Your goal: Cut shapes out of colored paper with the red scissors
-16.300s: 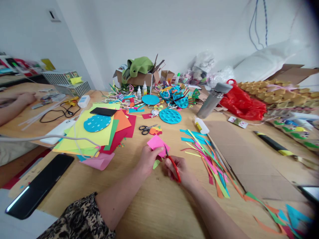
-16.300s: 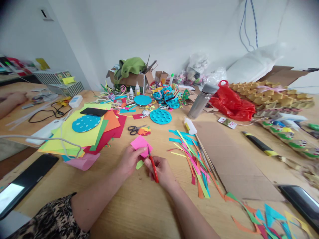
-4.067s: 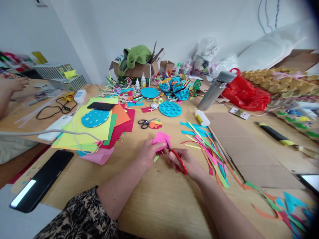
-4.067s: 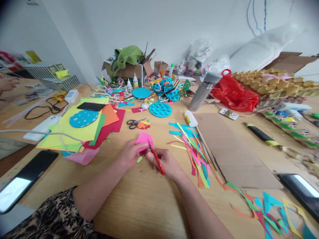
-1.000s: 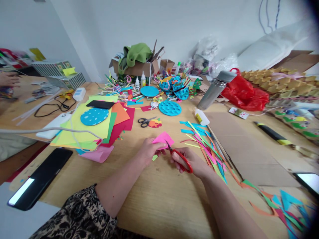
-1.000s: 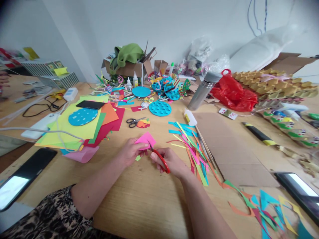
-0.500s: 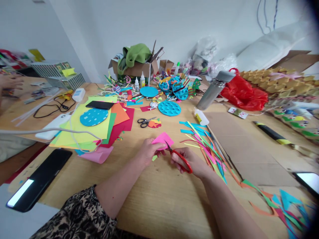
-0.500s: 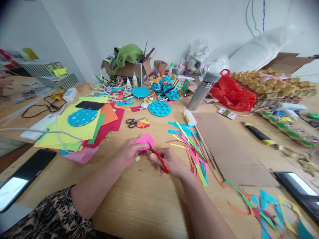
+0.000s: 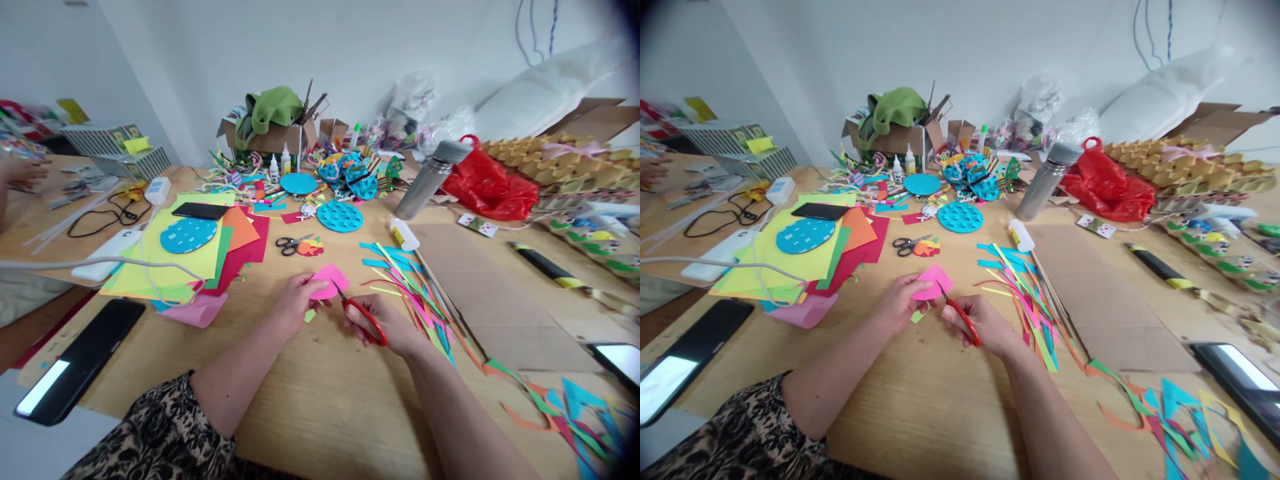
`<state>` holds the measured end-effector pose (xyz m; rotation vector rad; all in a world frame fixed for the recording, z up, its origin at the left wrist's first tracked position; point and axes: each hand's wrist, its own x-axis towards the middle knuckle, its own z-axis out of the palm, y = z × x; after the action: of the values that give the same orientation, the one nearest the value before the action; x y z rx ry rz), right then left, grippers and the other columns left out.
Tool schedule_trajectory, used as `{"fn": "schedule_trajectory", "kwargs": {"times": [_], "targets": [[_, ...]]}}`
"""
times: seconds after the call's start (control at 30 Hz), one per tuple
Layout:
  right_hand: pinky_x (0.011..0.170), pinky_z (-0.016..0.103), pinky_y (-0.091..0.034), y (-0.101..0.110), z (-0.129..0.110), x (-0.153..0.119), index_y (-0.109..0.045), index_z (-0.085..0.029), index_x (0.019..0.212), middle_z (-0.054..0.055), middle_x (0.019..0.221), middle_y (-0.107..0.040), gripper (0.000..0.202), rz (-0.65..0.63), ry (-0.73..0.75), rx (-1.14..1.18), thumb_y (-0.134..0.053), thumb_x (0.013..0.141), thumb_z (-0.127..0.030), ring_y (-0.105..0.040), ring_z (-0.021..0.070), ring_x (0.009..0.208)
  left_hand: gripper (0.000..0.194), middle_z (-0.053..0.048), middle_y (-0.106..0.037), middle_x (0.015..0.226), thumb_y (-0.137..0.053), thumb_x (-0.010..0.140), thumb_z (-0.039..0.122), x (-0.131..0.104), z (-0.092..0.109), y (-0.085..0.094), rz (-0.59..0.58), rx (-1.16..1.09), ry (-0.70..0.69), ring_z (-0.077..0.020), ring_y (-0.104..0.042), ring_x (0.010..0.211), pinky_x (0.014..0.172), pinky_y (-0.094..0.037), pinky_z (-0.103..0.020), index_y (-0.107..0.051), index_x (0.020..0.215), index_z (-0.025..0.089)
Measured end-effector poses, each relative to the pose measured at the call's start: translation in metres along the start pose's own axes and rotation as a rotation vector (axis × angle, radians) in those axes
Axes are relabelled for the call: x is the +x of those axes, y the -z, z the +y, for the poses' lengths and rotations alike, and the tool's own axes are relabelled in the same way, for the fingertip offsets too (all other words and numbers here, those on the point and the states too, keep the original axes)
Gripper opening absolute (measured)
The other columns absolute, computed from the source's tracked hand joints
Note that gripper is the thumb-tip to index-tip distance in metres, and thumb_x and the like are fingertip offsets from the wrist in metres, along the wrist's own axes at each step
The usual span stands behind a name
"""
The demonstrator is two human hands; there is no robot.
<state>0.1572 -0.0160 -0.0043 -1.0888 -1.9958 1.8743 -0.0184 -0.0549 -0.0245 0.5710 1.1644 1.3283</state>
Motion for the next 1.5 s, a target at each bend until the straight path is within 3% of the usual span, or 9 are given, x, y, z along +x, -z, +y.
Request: {"fn": "schedule_trajectory", "kwargs": {"times": [0.23, 0.5, 1.37, 1.5], "targets": [[0.037, 0.021, -0.037, 0.0000, 0.0010, 0.0009, -0.056, -0.018, 0.066, -0.005, 0.044, -0.049, 0.058, -0.015, 0.033, 0.002, -0.062, 0.072, -0.076, -0.045, 0.0084, 0.036, 0.022, 0.002, -0.054, 0.054, -0.076, 0.063, 0.031, 0.0041, -0.0047, 0.0028, 0.021, 0.012, -0.083, -0.0064, -0.042, 0.043, 0.041, -0.028, -0.022, -0.061, 0.066, 0.014], [0.038, 0.019, -0.038, 0.0006, -0.0004, -0.0012, -0.059, -0.017, 0.070, -0.003, 0.048, -0.053, 0.061, -0.015, 0.002, 0.016, -0.064, 0.070, -0.077, -0.050, 0.0092, 0.039, 0.023, 0.003, -0.050, 0.050, -0.075, 0.063, 0.032, 0.0031, -0.0041, 0.0031, -0.025, 0.046, -0.091, -0.0058, -0.038, 0.042, 0.043, -0.025, -0.023, -0.060, 0.062, 0.014], [0.043, 0.020, -0.038, 0.0012, 0.0042, 0.0006, -0.057, -0.016, 0.071, -0.002, 0.054, -0.055, 0.055, -0.034, 0.035, 0.043, -0.067, 0.074, -0.069, -0.050, 0.0091, 0.044, 0.031, 0.004, -0.052, 0.052, -0.081, 0.058, 0.036, 0.0032, -0.0014, -0.0002, 0.043, -0.085, -0.093, -0.0063, -0.040, 0.044, 0.042, -0.026, -0.022, -0.059, 0.064, 0.016], [0.043, 0.020, -0.035, 0.0020, 0.0060, 0.0013, -0.054, -0.016, 0.067, -0.002, 0.053, -0.054, 0.055, 0.002, 0.092, 0.065, -0.065, 0.077, -0.069, -0.048, 0.0086, 0.043, 0.031, 0.001, -0.059, 0.058, -0.085, 0.053, 0.031, 0.0023, -0.0010, -0.0017, 0.021, -0.152, -0.061, -0.0079, -0.048, 0.051, 0.049, -0.033, -0.021, -0.065, 0.069, 0.013]]}}
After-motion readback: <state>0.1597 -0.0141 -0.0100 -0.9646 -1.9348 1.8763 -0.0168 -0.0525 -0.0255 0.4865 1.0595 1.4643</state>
